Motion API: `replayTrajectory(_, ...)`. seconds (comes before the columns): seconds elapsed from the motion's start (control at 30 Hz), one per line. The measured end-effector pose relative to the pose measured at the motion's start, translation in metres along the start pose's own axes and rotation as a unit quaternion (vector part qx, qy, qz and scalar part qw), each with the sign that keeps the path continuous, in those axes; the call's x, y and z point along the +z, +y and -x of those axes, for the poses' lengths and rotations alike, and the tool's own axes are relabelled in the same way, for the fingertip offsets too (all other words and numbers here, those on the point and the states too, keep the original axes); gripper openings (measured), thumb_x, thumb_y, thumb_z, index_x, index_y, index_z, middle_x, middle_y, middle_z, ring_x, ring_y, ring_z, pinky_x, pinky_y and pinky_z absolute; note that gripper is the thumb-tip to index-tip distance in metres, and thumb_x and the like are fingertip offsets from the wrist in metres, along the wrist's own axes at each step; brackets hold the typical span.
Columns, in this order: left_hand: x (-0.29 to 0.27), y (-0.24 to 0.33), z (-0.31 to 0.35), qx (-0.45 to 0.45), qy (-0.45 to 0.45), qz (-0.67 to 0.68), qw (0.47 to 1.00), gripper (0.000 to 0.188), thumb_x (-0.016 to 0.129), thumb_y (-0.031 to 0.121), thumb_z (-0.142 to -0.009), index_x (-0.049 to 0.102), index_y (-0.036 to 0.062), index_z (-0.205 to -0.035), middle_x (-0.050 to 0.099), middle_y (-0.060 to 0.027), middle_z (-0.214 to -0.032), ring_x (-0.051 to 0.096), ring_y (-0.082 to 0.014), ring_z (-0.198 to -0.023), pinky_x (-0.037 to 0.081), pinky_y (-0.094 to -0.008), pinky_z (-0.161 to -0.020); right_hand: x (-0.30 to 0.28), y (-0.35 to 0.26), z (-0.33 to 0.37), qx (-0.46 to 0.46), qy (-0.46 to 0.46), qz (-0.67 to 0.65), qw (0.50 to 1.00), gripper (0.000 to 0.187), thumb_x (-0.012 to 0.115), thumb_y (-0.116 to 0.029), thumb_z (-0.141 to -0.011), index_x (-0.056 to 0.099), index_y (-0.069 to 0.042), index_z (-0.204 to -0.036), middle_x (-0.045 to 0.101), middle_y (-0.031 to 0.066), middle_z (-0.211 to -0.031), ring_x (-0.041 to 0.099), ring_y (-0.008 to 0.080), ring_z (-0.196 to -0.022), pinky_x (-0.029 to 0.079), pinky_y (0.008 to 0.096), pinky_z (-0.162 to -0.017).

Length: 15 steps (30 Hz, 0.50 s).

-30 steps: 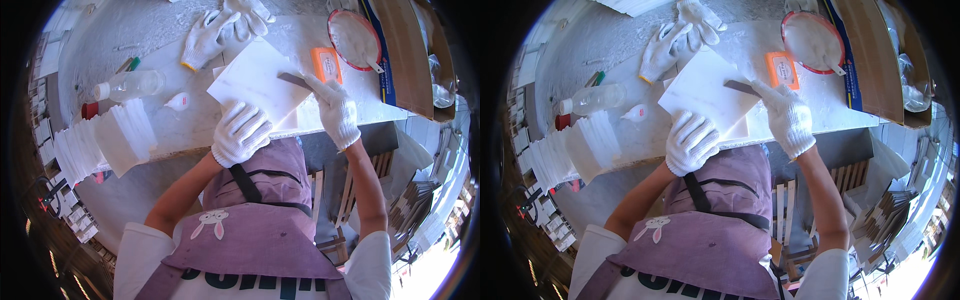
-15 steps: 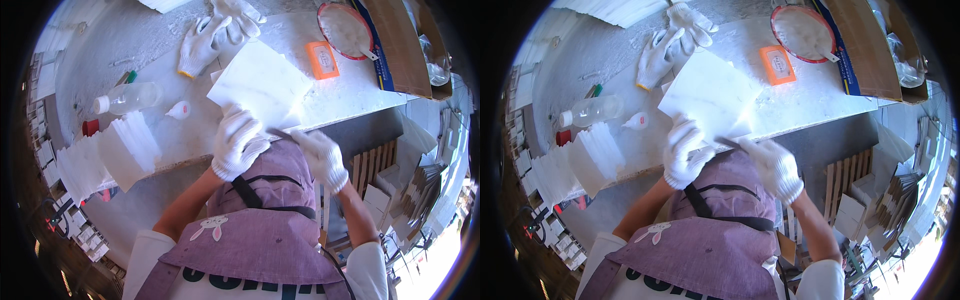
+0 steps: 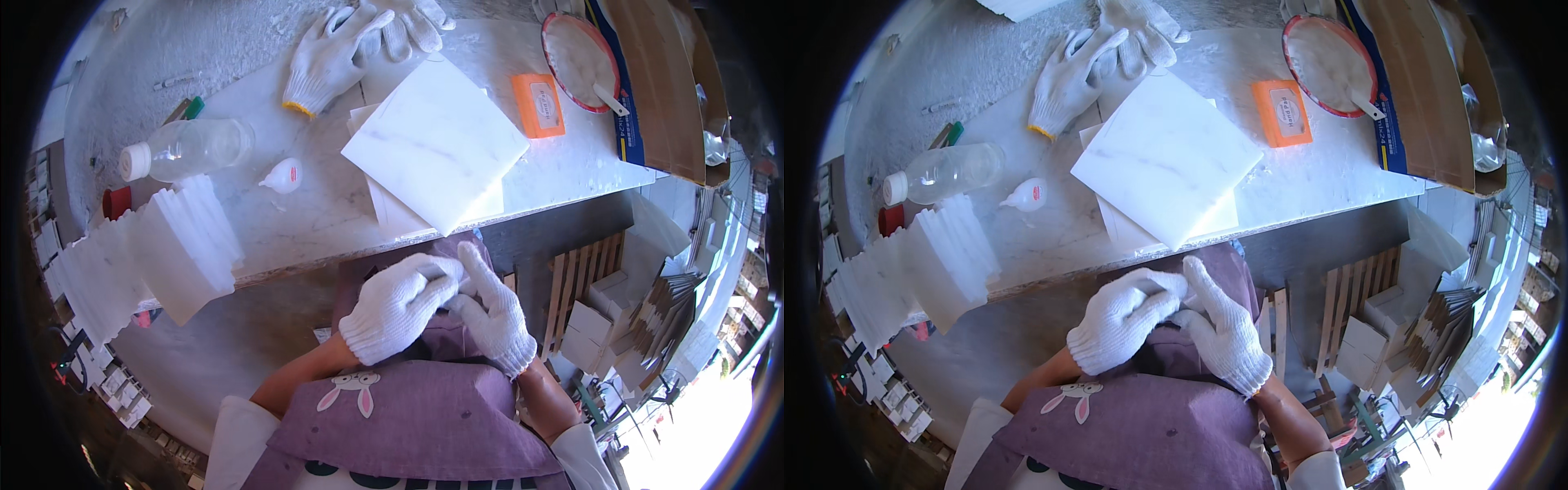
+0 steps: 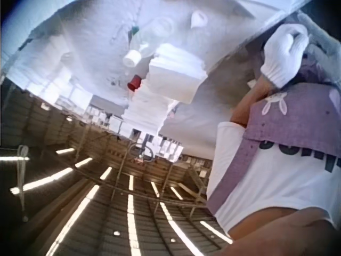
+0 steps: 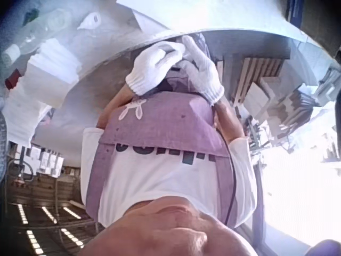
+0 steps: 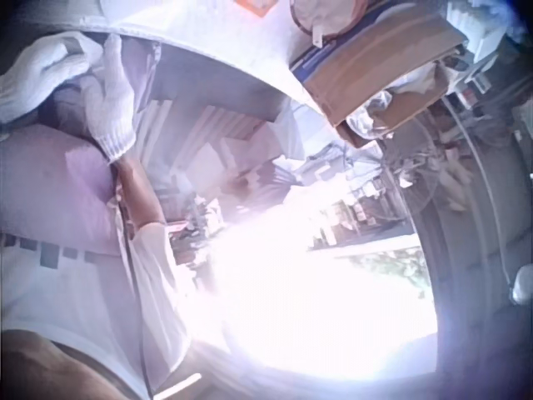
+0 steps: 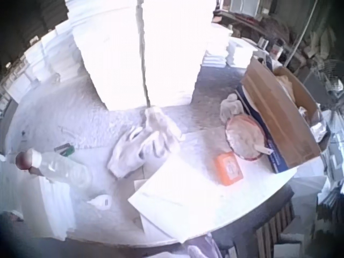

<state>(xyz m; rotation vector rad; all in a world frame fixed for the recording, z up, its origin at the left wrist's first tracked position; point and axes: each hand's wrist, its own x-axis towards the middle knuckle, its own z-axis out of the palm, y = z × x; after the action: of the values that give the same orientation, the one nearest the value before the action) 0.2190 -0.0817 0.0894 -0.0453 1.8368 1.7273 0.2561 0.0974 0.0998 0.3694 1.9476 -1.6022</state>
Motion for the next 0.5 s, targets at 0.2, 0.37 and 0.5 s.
replayTrajectory(0.2,-0.005,-0.006,0.003,0.045,-0.015,-0.187,0.981,0.012,0.073,0.014,-0.084,0.073,0.0024,-0.088,0.071,-0.0127,-0.084,0.07,-0.0284,-0.074,0.054,-0.0328,-0.065,-0.004,0.003,0.003,0.058,-0.059,0.088,0.993,0.051,0.061,0.001,-0.088,0.053,-0.003,-0.138,0.067,0.0159,-0.1,0.066,0.0219,-0.089,0.052,0.0307,-0.082)
replayTrajectory(0.37,-0.005,-0.01,0.007,0.022,-0.026,-0.15,0.988,0.018,0.073,0.021,-0.084,0.074,0.0029,-0.086,0.07,-0.0144,-0.08,0.069,-0.0306,-0.07,0.053,-0.0366,-0.061,-0.012,-0.011,0.004,0.063,-0.083,0.172,0.98,0.035,0.064,-0.003,-0.086,0.066,-0.004,-0.12,0.066,0.0143,-0.089,0.065,0.0277,-0.081,0.051,0.0346,-0.075)
replayTrajectory(0.5,-0.024,-0.02,0.009,0.044,0.01,-0.194,0.98,0.018,0.073,0.023,-0.082,0.074,0.0045,-0.084,0.069,-0.0137,-0.077,0.068,-0.0311,-0.068,0.052,-0.0369,-0.059,-0.03,-0.003,0.006,0.018,0.011,0.281,0.959,0.026,0.064,-0.004,-0.084,0.07,-0.004,-0.109,0.065,0.0139,-0.087,0.064,0.0295,-0.08,0.051,0.0347,-0.073)
